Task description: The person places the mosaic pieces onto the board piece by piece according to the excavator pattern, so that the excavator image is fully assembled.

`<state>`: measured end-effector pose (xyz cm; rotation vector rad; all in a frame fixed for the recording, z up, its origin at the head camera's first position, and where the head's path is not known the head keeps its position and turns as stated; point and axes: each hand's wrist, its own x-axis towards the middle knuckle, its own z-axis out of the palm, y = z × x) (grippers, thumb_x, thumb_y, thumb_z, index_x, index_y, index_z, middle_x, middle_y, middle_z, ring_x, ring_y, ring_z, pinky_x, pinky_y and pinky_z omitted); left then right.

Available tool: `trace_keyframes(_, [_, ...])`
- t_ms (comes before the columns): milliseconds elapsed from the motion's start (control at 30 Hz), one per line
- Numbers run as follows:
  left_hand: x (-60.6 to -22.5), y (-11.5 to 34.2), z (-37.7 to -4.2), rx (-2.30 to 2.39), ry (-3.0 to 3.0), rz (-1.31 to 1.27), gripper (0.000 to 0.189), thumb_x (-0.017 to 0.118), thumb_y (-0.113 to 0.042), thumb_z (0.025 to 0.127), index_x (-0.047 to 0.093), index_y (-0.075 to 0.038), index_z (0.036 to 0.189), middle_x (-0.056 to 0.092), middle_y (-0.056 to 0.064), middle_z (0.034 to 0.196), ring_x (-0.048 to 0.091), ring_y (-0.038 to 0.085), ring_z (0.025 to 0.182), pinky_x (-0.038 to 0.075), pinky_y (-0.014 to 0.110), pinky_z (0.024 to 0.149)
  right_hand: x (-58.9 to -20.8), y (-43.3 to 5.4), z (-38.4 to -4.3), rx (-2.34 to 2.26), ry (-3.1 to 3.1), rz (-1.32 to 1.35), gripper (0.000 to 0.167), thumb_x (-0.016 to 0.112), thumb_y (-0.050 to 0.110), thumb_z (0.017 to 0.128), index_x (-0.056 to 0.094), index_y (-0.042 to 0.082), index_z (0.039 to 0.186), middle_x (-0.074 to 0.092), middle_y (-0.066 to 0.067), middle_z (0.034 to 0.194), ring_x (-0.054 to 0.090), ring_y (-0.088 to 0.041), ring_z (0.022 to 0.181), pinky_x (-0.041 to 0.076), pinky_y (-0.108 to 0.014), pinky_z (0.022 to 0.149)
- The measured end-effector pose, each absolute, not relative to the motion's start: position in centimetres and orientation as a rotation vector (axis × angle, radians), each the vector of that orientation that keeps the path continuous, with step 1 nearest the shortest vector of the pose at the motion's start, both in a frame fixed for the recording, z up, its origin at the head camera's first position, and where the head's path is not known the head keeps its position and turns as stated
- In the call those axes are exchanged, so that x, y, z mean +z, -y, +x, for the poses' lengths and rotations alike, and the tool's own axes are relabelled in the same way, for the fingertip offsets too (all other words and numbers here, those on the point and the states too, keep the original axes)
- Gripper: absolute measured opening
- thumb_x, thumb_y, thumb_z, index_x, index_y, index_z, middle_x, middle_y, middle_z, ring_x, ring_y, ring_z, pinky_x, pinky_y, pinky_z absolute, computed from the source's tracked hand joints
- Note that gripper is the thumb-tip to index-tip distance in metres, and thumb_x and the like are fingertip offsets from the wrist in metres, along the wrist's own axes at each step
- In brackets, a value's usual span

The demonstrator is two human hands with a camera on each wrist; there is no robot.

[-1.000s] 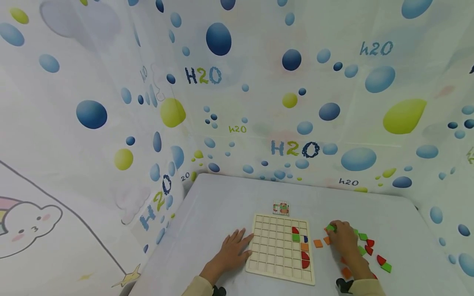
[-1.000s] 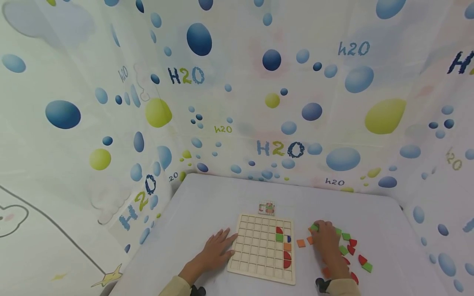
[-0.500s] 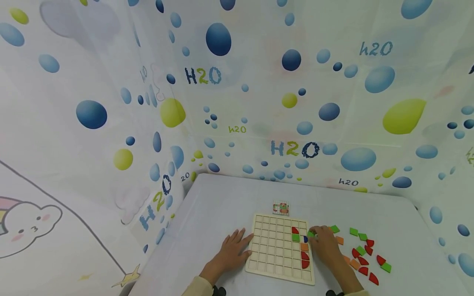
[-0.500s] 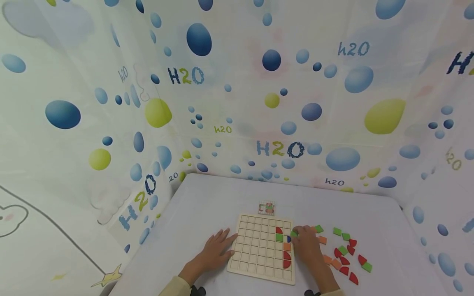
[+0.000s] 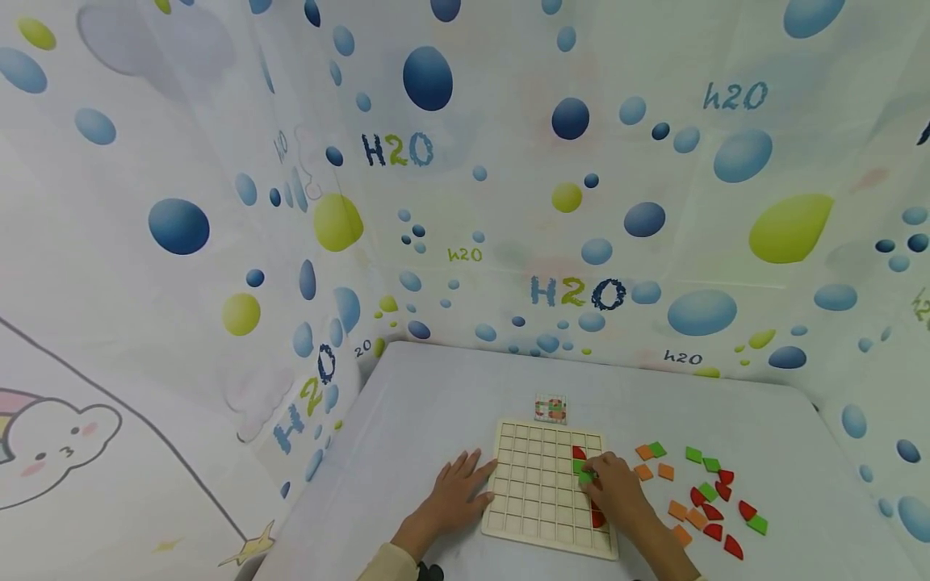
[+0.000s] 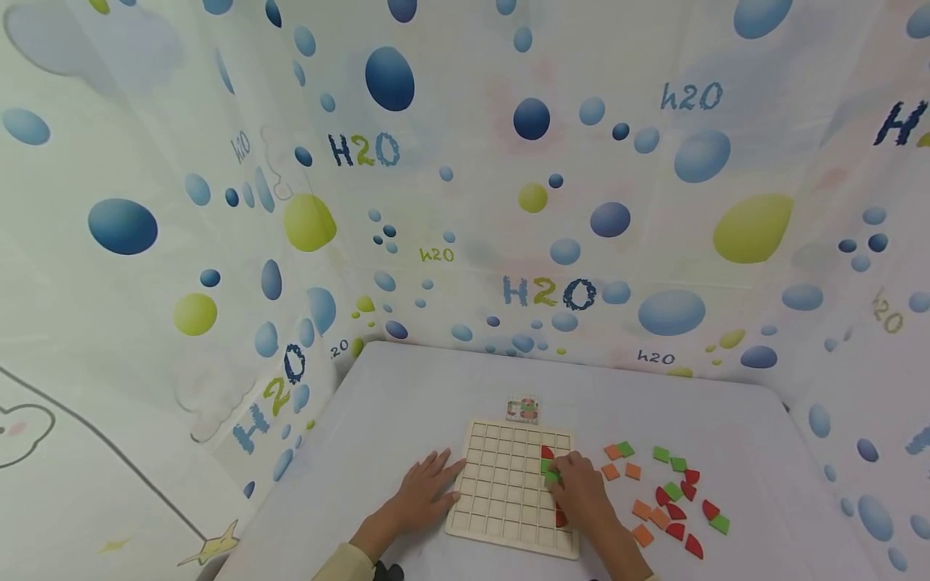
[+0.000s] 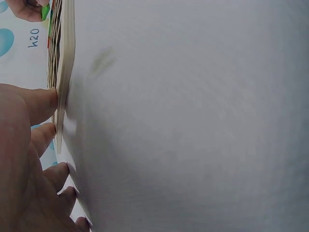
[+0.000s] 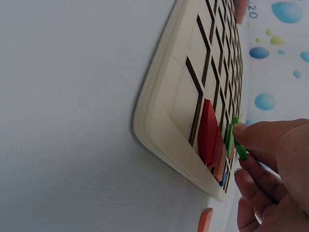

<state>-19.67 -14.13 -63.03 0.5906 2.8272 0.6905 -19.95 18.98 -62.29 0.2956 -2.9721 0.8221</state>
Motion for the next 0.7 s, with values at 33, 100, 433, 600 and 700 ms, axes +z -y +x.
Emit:
trace_keyframes(33, [-63.02,14.11,-19.66,0.69,-2.825,0.59,0.058,0.057,-0.043,0.107,0.045,-0.026,0.162,0.032,0.014,0.172,0.027,0.044,0.158,0.023,0.07,0.124,-62.17,-18.9,-19.81,0.813,2.98,0.3,0.02,0.082,0.017,0.093,0.074,0.014,0.111,0.065,-0.004,0.11,0.06,-0.023,0.1,0.051,-0.046,0.081])
trace_keyframes(100, [-62.92,14.09,-19.62,0.693,-2.822,0.589,0.058,0.057,-0.043,0.107,0.045,-0.026,0.162,0.032,0.015,0.172,0.027,0.044,0.158,0.023,0.07,0.124,-61.98,-18.77,-19.61,0.797,2.996,0.302,0.019,0.082,0.016,0.093,0.074,0.014,0.111,0.065,-0.004,0.11,0.06,-0.023,0.1,0.051,-0.049,0.081])
trace_keyframes(433, [-62.77,14.08,-19.54,0.7,-2.817,0.586,0.058,0.058,-0.041,0.107,0.045,-0.026,0.162,0.032,0.015,0.172,0.027,0.044,0.159,0.023,0.07,0.124,-61.4,-18.25,-19.13,0.718,2.982,0.358,0.018,0.084,0.016,0.091,0.07,0.018,0.102,0.066,0.002,0.103,0.059,-0.02,0.094,0.05,-0.045,0.076])
trace_keyframes(600, [-62.87,14.05,-19.52,0.702,-2.818,0.587,0.058,0.057,-0.042,0.108,0.044,-0.027,0.162,0.032,0.014,0.172,0.026,0.044,0.159,0.023,0.07,0.124,-61.6,-18.33,-19.16,0.733,2.981,0.362,0.015,0.084,0.015,0.091,0.071,0.02,0.097,0.063,0.005,0.097,0.056,-0.018,0.093,0.046,-0.041,0.075])
trace_keyframes(700, [-62.9,14.06,-19.52,0.702,-2.819,0.588,0.058,0.057,-0.042,0.107,0.044,-0.027,0.162,0.032,0.015,0.172,0.026,0.044,0.159,0.023,0.07,0.123,-61.72,-18.4,-19.15,0.747,2.979,0.362,0.014,0.083,0.015,0.091,0.072,0.021,0.097,0.063,0.005,0.097,0.058,-0.019,0.096,0.048,-0.043,0.078])
